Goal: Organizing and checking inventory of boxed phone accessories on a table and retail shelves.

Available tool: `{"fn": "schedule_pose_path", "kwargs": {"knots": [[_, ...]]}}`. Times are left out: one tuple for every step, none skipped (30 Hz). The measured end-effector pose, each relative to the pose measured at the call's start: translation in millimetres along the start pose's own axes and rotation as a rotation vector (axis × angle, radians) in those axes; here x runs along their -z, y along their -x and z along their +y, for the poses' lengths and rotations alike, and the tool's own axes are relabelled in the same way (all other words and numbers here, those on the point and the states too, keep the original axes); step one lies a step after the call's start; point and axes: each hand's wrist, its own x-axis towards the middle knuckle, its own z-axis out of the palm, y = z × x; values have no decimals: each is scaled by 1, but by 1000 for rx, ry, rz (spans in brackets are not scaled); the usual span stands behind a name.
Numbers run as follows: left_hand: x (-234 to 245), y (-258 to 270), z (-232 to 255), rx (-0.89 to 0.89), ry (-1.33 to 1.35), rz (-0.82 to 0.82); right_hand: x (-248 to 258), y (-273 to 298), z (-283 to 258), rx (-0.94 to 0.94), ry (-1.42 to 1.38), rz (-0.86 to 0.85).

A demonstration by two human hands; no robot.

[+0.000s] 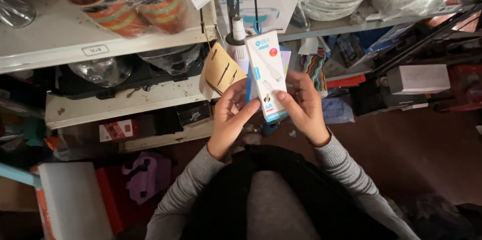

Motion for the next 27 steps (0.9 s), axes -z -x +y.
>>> {"fn": "schedule_pose_path", "kwargs": {"knots": [[0, 1, 1, -3, 0, -1, 3, 3, 5, 3, 1, -1], [0, 1, 3, -33, -46, 12, 6, 5, 9, -45, 90, 30], [-1, 1, 4, -63, -91, 25, 9, 6, 13, -93, 178, 61], [0, 0, 5, -70, -92, 24, 10, 6, 12, -86, 179, 58], [1, 0, 6, -109, -126, 47, 10, 5, 10, -111, 282, 46], [1, -1, 7, -149, -160, 73, 11, 4, 8, -135, 385, 32], [4, -1, 6, -156, -161, 72, 17, 6, 17, -129, 386, 29], [6, -1, 4, -164, -154, 91, 22, 9, 27, -111, 321, 3], [9, 0, 3, -171, -147, 110, 28, 11, 37, -94, 256, -24], [9, 0, 4, -178, -149, 111, 34, 9, 38, -88, 255, -28], [10, 1, 5, -179, -143, 118, 40, 8, 39, -32, 125, 11], [10, 1, 6, -181, -136, 124, 47, 6, 40, 24, -4, 50], [10, 2, 7, -188, -137, 124, 46, 0, 27, 30, -4, 45], [9, 3, 9, -175, -111, 129, 45, -5, 15, 74, -13, 100], [8, 3, 11, -161, -86, 133, 44, -11, 2, 119, -23, 155], [9, 4, 11, -171, -86, 123, 43, -19, -8, 133, -21, 156], [9, 4, 10, -165, -87, 124, 42, -26, -17, 155, 35, 178], [9, 5, 10, -157, -88, 123, 42, -32, -27, 176, 90, 202], [9, 4, 10, -165, -88, 111, 41, -41, -30, 189, 93, 207], [9, 5, 10, -161, -93, 116, 41, -49, -34, 208, 123, 208], [9, 6, 10, -157, -97, 121, 40, -57, -37, 227, 154, 210], [9, 7, 10, -160, -97, 113, 40, -65, -38, 234, 155, 214], [10, 7, 11, -151, -103, 114, 39, -74, -39, 263, 155, 192], [11, 8, 11, -139, -108, 116, 38, -81, -40, 288, 155, 170], [11, 8, 10, -141, -107, 111, 37, -86, -40, 292, 157, 173], [12, 8, 9, -143, -107, 120, 35, -92, -40, 293, 142, 153], [13, 8, 8, -145, -106, 130, 34, -97, -39, 293, 127, 133]]}}
